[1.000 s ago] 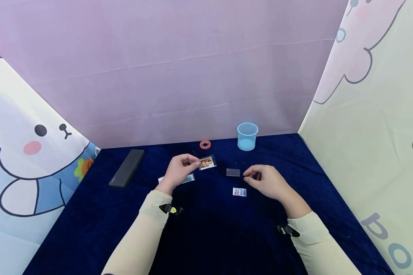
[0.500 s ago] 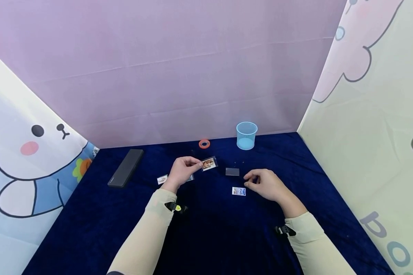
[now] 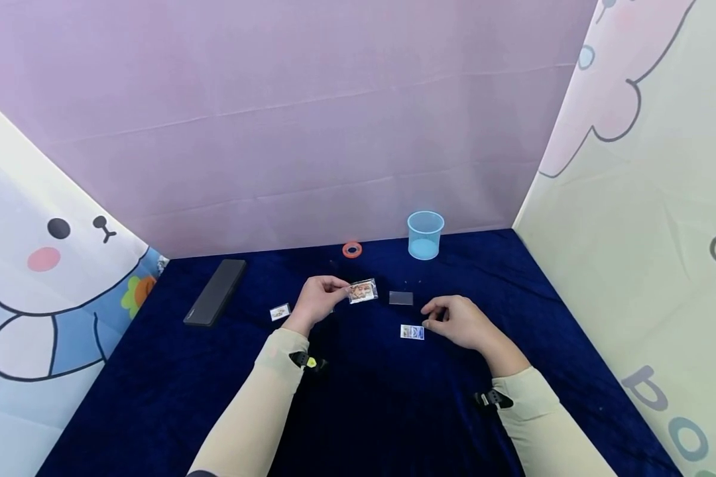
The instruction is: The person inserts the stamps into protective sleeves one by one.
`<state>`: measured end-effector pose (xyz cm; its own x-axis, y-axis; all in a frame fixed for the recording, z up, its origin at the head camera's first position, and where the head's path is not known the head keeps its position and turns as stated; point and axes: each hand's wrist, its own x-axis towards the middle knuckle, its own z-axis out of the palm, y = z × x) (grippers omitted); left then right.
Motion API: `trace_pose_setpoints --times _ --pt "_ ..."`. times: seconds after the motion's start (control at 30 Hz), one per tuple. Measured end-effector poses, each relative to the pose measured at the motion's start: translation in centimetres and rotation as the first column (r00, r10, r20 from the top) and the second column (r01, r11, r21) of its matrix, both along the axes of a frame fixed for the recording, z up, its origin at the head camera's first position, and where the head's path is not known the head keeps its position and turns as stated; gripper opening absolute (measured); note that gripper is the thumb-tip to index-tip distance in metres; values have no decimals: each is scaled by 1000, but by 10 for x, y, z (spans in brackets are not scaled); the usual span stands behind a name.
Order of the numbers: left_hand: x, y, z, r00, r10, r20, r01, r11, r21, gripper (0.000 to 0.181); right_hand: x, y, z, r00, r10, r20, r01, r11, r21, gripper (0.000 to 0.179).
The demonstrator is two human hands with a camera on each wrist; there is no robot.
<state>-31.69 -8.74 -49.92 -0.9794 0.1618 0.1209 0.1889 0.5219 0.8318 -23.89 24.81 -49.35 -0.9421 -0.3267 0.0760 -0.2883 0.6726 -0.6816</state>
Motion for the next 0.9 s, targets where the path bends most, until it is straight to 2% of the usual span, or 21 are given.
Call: trace_pose_setpoints --times 0.2,0.57,0.7,0.9 --pt "2 3 1 999 9 45 -8 1000 -17 5 -3 3 -4 999 22 28 -21 1000 -9 21" --pt "4 4 2 993 71 91 -58 989 -140 9 -8 2 -9 989 89 119 -91 996 8 20" --pt "4 5 1 991 80 111 -62 985 -161 9 -9 1 -10 987 100 125 -104 994 21 23" --pt "4 6 0 991 82 102 -61 980 -192 9 -7 -1 -7 986 127 111 -130 991 22 27"
